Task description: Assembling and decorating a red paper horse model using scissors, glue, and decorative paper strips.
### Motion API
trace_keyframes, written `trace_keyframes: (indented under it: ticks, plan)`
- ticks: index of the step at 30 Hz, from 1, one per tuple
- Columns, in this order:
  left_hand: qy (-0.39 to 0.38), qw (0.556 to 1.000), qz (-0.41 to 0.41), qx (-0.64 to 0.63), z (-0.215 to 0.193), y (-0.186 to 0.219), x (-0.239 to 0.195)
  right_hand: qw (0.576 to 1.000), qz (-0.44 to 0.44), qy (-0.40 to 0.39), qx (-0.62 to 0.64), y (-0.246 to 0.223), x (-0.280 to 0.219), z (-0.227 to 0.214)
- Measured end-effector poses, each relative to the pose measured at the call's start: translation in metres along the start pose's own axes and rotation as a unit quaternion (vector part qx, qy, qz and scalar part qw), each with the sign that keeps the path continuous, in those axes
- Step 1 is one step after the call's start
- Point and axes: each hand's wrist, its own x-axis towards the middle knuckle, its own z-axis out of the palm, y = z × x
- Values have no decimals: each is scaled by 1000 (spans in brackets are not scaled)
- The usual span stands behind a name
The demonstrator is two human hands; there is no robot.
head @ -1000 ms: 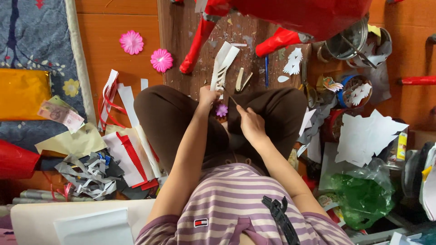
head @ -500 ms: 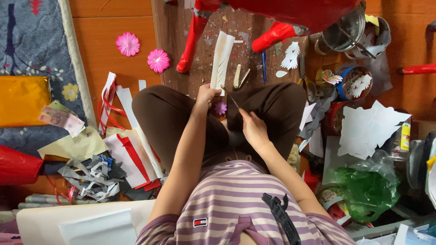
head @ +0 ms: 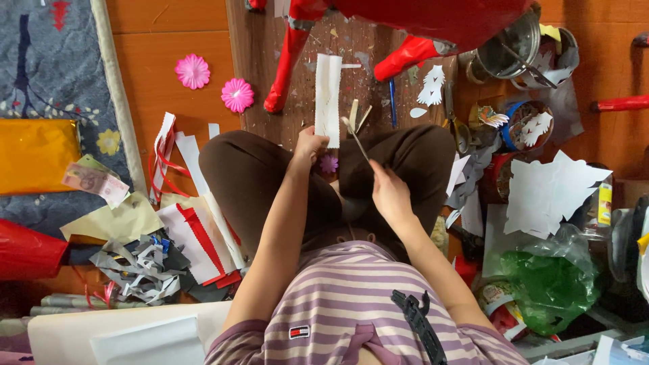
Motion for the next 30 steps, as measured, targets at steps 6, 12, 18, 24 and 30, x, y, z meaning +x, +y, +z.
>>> trace_keyframes:
  ticks: [6,12,18,24,30]
  plan:
    - [-12,999,-3,35,1,17,-23,999,-43,-7,-32,-8,76,38]
    - [55,993,49,96,-4,-16,16,997,-59,10,-48,-20,105,45]
    - [108,969,81,208,-14,-25,39,1000,-20,14,-17,9,165,83]
    - [117,957,109,243,-12,-27,31,995,-12,36,-94,-48,162,34]
    - [75,980,89,162,-9,-21,32,983,-115,126,71,-55,128,-9]
